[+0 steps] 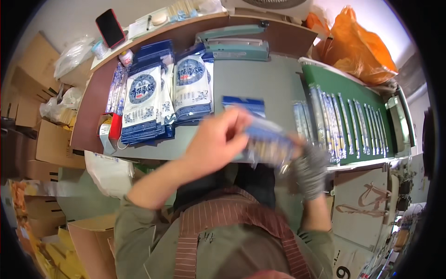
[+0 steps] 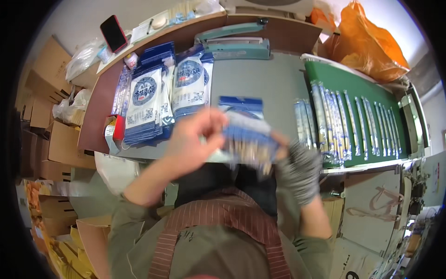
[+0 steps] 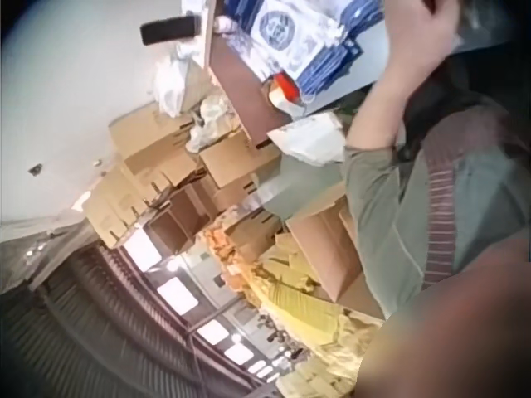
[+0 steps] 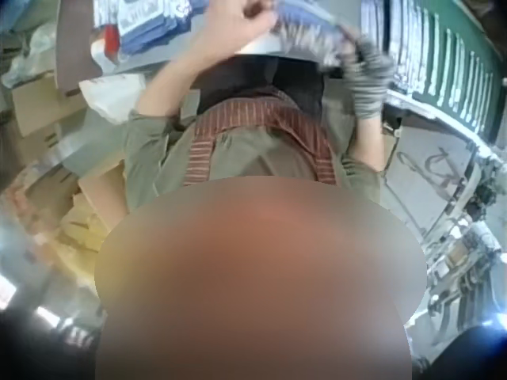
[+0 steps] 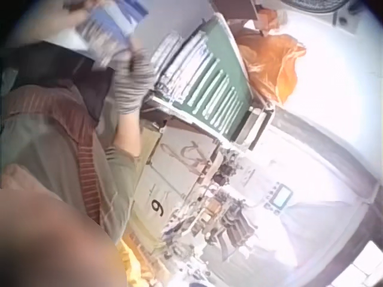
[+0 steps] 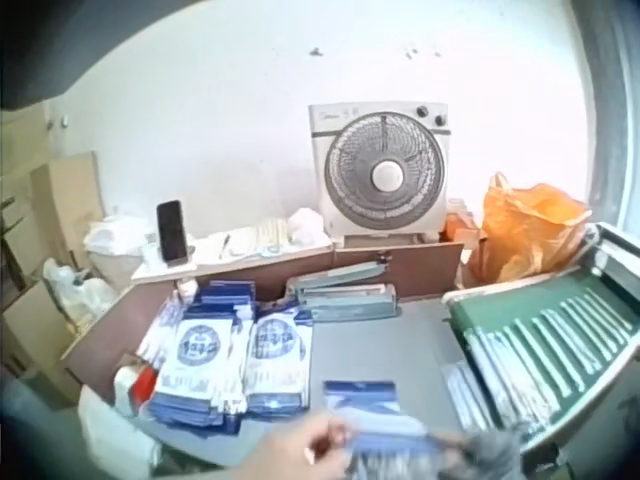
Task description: Gathering bundles of chopsticks, inserting them into printed plastic bags, and placing the filled bags into a cardboard box.
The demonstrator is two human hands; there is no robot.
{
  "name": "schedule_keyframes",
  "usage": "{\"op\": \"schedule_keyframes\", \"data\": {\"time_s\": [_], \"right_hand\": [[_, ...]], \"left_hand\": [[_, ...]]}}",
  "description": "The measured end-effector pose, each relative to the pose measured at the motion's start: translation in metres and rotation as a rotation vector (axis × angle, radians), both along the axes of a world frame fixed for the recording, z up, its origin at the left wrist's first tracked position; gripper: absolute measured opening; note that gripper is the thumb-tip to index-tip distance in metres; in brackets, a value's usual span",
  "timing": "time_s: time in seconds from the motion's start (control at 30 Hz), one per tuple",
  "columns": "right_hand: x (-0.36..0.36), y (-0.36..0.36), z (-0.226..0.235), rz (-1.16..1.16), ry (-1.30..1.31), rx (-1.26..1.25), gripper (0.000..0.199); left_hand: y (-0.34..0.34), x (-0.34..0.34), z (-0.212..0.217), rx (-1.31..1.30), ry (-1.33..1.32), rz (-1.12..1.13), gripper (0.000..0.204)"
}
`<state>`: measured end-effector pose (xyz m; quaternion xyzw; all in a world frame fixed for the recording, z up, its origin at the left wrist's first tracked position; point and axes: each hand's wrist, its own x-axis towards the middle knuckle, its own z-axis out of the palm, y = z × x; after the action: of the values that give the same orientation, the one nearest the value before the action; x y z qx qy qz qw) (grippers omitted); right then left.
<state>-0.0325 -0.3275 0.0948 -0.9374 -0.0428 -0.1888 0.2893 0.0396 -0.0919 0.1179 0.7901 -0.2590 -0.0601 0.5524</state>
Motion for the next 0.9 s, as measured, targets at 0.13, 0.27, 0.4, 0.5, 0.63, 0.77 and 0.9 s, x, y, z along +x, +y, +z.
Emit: {"op": "schedule_keyframes", "data": {"time_s": [0.13, 0.27, 0.4, 0.5, 0.63, 0.77, 0.9], "right_hand": [[0.066, 0.009, 0.123, 0.237, -0.097, 0.267, 0.024], [0.112, 0.0, 0.158, 0.291, 0.043, 0.169, 0.034], [0.181, -0.001, 0.151, 0.308, 0.213, 0.176, 0.023], [0.198, 0.041, 0.16, 0.369, -0.058, 0.075, 0.023], [0.145, 0.085, 0.143, 0.348, -0.715, -0.157, 0.025], [0.146, 0.096, 0.032, 0.451, -0.632, -0.233, 0.034], [0.162, 0.105, -0.09, 0.476, -0.282, -0.075, 0.035]], "left_hand": [[0.005, 0.08, 0.086, 0.026, -0.185, -0.066, 0.018], [0.01, 0.093, 0.105, 0.171, -0.405, -0.027, 0.022], [0.016, 0.141, 0.123, 0.207, -0.202, 0.05, 0.017], [0.04, 0.171, 0.131, 0.335, -0.52, 0.096, 0.011], [0.097, 0.103, 0.127, 0.271, -1.103, 0.545, 0.01], [0.122, 0.068, 0.024, 0.166, -1.095, 0.445, 0.034], [0.09, 0.052, -0.082, 0.656, -0.757, 0.369, 0.065]]}}
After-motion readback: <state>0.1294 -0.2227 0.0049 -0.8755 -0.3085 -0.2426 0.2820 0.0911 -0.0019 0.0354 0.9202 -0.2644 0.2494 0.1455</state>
